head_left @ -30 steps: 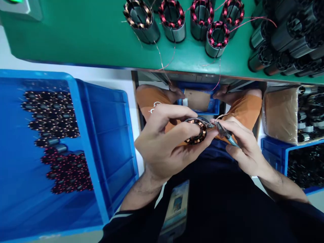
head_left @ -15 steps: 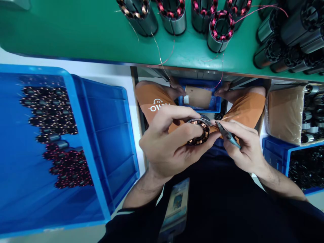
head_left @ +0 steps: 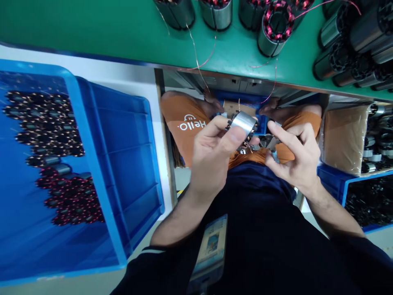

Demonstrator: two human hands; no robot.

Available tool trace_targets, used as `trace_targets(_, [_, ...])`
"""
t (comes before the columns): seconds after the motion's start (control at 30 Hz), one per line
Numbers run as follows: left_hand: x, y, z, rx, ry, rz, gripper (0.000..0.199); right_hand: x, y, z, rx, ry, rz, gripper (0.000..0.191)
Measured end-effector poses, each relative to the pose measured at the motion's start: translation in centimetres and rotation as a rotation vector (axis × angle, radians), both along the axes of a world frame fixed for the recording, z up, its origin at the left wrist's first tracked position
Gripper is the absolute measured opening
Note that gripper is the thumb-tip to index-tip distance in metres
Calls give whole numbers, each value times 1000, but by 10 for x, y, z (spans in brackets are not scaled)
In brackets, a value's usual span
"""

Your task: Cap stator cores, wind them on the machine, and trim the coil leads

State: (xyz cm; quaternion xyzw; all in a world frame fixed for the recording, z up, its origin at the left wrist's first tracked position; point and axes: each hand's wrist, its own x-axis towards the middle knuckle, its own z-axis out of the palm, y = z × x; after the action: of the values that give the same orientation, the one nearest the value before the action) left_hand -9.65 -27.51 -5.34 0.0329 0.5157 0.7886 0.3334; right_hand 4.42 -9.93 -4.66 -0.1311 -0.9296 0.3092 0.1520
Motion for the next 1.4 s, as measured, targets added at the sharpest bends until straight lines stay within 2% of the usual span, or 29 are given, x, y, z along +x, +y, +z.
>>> trace_targets(0.2, [8, 14, 8, 44, -14, -46, 53, -5, -3, 7, 88, 40, -36, 54])
trace_targets(0.3, [11, 17, 4, 68, 59, -5, 50, -3, -4, 9, 45, 29, -47, 52])
trace_targets(0.43, [14, 17, -1, 10, 167, -11, 53, -1, -5, 10, -36, -23, -70, 52])
trace_targets(0.67, [15, 19, 1, 52, 40, -11, 51, 1, 1, 8, -143, 32, 7, 55])
trace_targets(0.87, [19, 29, -22, 30, -106, 146, 56, -3, 2, -1, -225, -114, 69, 52])
trace_targets(0.97, [18, 14, -33, -28, -134, 220, 58, -1, 6, -13, -245, -211, 68, 56])
trace_targets(1.03, [13, -17, -36, -89, -75, 264, 53, 2, 13, -25, -257, -290, 70, 65])
trace_targets(1.07, [9, -41, -36, -124, -15, 280, 49, 5, 19, -32, -247, -338, 72, 72])
trace_targets(1.17, [-9, -143, -28, -310, 297, 367, 45, 15, 40, -58, -179, -478, 74, 85])
trace_targets(1.27, [-36, -265, -12, -739, 698, 586, 45, 25, 57, -82, -170, -588, 152, 85])
trace_targets(1.3, [-45, -301, -8, -882, 856, 694, 51, 27, 60, -88, -173, -612, 169, 82])
trace_targets(1.33, [-55, -331, -6, -1041, 929, 730, 57, 27, 62, -92, -176, -634, 190, 79])
trace_targets(1.37, [-64, -354, -7, -1193, 914, 669, 59, 26, 63, -94, -176, -652, 209, 77])
trace_targets(1.4, [-72, -370, -10, -1276, 876, 635, 58, 23, 62, -96, -174, -665, 230, 77])
